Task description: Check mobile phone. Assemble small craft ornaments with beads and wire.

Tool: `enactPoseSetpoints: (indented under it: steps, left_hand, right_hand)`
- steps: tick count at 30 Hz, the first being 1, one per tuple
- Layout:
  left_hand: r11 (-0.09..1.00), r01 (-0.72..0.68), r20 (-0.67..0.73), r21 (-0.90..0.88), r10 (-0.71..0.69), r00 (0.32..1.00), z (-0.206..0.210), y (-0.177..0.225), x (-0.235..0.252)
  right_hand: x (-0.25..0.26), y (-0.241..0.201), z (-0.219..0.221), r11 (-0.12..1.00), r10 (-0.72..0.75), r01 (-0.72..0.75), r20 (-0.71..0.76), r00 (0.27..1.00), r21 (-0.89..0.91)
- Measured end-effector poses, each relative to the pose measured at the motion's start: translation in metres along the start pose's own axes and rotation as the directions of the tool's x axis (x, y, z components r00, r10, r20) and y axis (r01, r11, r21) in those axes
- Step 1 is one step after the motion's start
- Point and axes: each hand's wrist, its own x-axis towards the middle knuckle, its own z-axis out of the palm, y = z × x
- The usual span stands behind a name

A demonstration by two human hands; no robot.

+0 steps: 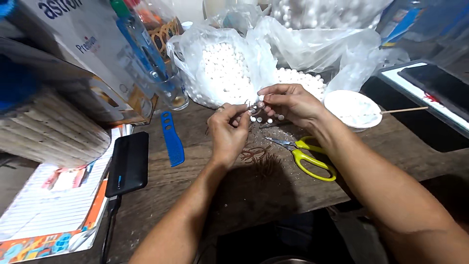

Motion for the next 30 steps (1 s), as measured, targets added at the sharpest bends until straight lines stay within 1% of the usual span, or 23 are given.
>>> enactPoseSetpoints:
  steps: [1, 3, 7, 10, 12, 15, 18, 22, 25, 30]
  left_hand:
    - [1.0, -0.014, -0.002, 0.012, 0.014, 1.0, 0.0, -0.001, 0.0]
    - [0.998, -0.041, -0.008, 0.041, 0.042, 0.999, 0.0, -0.003, 0.001]
    - [0.995, -0.064, -0.004, 0.075, 0.065, 0.998, 0.002, -0.002, -0.001]
    - [0.99, -0.109, -0.016, 0.093, 0.111, 0.994, 0.003, -0.001, 0.001]
    - [0.988, -0.113, -0.01, 0.107, 0.115, 0.993, 0.002, 0.0, 0.0]
    - [0.986, -0.109, 0.012, 0.128, 0.108, 0.994, 0.002, 0.002, -0.001]
    - [0.982, -0.124, 0.018, 0.145, 0.123, 0.992, 0.003, 0.002, -0.001]
    - [0.974, -0.155, 0.031, 0.162, 0.152, 0.988, 0.004, 0.002, -0.002]
    - [0.972, -0.167, 0.036, 0.167, 0.164, 0.986, 0.005, 0.003, -0.002]
    - [0.968, -0.177, 0.047, 0.175, 0.172, 0.984, 0.005, 0.003, -0.003]
  right_hand:
    - [-0.001, -0.001, 0.0, 0.997, 0.03, -0.032, 0.034, 0.999, 0.075]
    - [-0.005, -0.002, -0.001, 0.991, 0.041, -0.051, 0.082, 0.996, 0.125]
    - [-0.008, -0.002, -0.003, 0.994, 0.025, -0.034, 0.086, 0.996, 0.1]
    - [-0.008, -0.002, -0.006, 0.997, 0.0, -0.005, 0.062, 0.998, 0.08]
    - [-0.009, -0.001, -0.006, 0.999, -0.041, 0.04, 0.046, 0.998, 0.028]
    - [-0.013, -0.002, -0.001, 0.994, -0.108, 0.108, 0.015, 0.994, 0.003]
    - [-0.014, -0.003, 0.002, 0.989, -0.146, 0.146, -0.008, 0.989, -0.029]
    - [-0.013, 0.0, 0.004, 0.983, -0.175, 0.173, -0.029, 0.984, -0.065]
    - [-0.013, 0.001, 0.003, 0.978, -0.188, 0.186, -0.013, 0.982, -0.098]
    - [-0.013, 0.001, 0.004, 0.98, -0.182, 0.179, -0.034, 0.983, -0.086]
